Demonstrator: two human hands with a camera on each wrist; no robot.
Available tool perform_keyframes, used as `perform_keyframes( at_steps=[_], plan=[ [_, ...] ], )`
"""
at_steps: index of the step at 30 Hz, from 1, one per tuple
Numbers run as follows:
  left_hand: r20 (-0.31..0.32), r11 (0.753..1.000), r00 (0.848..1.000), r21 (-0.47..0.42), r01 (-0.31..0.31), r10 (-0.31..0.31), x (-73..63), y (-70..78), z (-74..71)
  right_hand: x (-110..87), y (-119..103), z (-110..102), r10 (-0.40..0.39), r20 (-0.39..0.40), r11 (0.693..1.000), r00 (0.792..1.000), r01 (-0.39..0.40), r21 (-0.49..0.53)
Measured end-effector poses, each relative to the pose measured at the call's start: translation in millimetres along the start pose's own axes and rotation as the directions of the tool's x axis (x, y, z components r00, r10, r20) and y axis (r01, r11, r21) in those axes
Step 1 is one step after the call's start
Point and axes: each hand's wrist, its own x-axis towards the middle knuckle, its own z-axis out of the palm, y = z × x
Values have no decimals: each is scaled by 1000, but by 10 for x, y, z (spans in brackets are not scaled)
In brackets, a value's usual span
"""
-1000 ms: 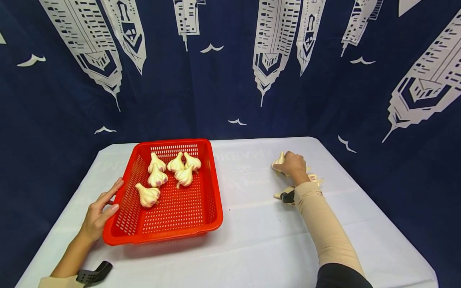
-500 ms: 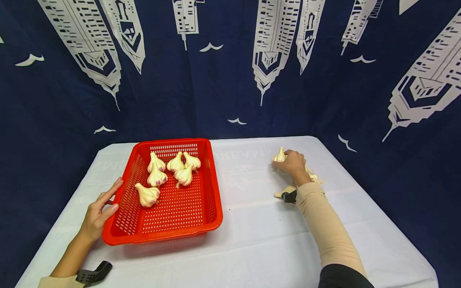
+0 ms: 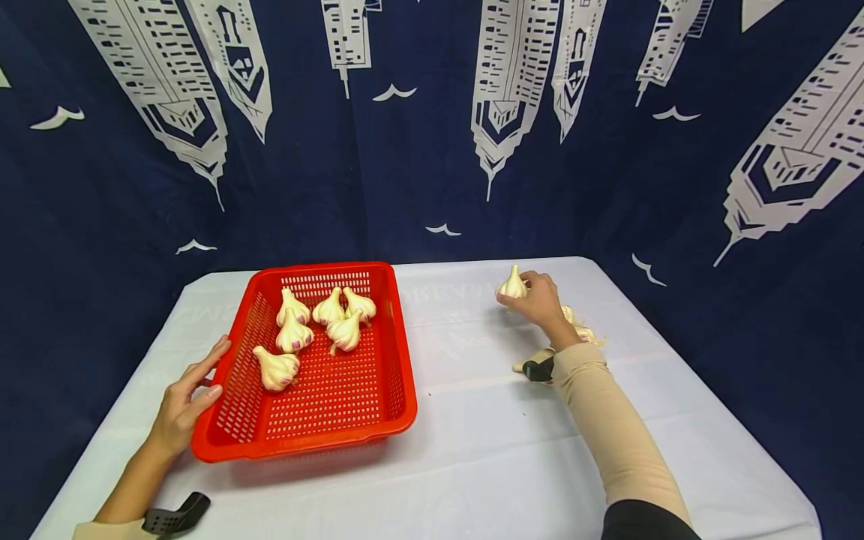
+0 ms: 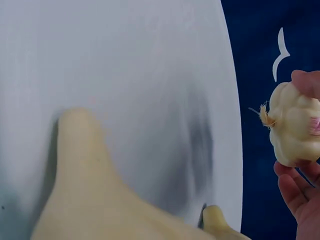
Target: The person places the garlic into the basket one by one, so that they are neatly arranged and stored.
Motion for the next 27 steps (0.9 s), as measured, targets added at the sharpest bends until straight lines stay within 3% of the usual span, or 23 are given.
perform_keyframes(
  at_steps=[27],
  plan=[
    [12, 1000, 1000, 10, 10, -11, 0, 27, -7, -127, -877, 50, -164, 32, 968, 986, 154, 199]
  ],
)
